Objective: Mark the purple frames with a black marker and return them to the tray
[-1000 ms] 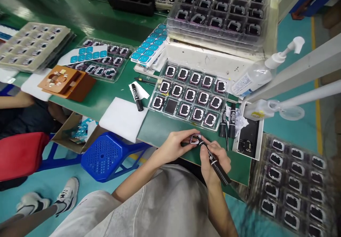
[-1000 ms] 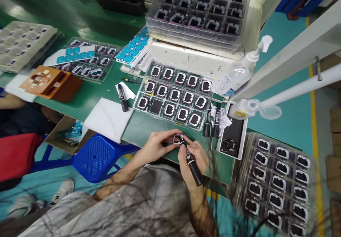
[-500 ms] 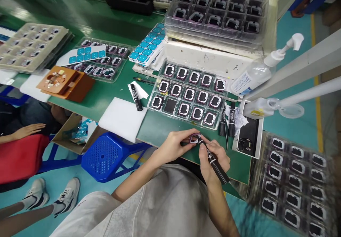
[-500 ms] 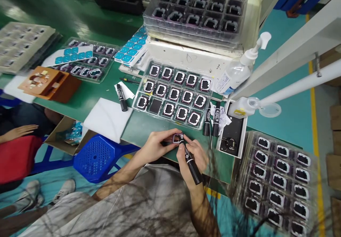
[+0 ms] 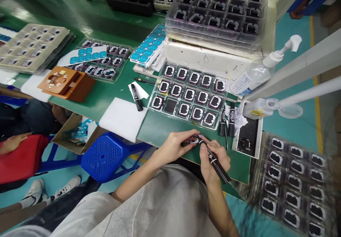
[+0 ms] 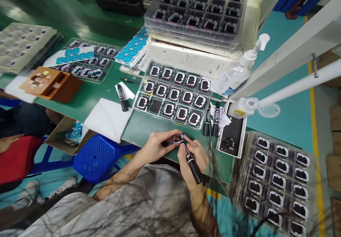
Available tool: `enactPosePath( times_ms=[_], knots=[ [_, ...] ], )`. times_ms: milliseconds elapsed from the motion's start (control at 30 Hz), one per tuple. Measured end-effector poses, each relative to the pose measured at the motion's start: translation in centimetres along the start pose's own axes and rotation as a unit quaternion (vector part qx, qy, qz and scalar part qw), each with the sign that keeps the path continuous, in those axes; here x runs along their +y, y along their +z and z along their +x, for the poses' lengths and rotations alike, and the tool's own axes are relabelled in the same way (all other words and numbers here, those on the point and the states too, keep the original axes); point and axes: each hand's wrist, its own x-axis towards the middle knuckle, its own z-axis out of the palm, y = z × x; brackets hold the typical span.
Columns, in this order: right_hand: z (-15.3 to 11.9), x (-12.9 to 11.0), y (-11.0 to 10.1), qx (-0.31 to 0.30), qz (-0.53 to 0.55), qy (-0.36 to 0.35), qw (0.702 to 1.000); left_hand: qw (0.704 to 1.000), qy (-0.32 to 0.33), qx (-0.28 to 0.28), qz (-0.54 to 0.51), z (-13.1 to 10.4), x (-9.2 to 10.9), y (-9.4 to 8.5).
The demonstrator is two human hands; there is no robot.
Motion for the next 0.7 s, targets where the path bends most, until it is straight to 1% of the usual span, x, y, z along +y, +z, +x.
enactPosePath(
  times_ms=[133,233,300,433,500,600,700],
  knots=[
    [0.02,0.17,0.15,-0.006,0.016,-0.018,1.000,1.000,-0.008,-0.006,0.024,-0.19,0.02,0.06],
    [0.11,0.12,0.26,-0.012,0.016,-0.034,0.999,1.000,0.003,0.000,0.026,-0.25,0.04,0.13],
    [0.22,-0.03,0.31,-0.013,0.008,-0.032,0.999,1.000,0.006,0.004,0.024,-0.23,0.13,0.13],
    [0.51,-0.41,0.34,-0.007,-0.006,-0.034,0.999,0.999,-0.019,-0.015,0.026,-0.16,0.33,0.09],
    [0.63,-0.54,0.32,-0.011,-0.004,-0.043,0.999,0.999,-0.027,-0.014,0.023,-0.19,0.31,0.13],
    [0.68,-0.63,0.27,-0.021,0.001,-0.047,0.999,1.000,-0.017,-0.001,0.024,-0.34,0.10,0.28],
    [0.59,-0.65,0.25,-0.016,0.002,-0.047,0.999,0.999,-0.006,0.005,0.045,-0.49,-0.05,0.36]
  ],
)
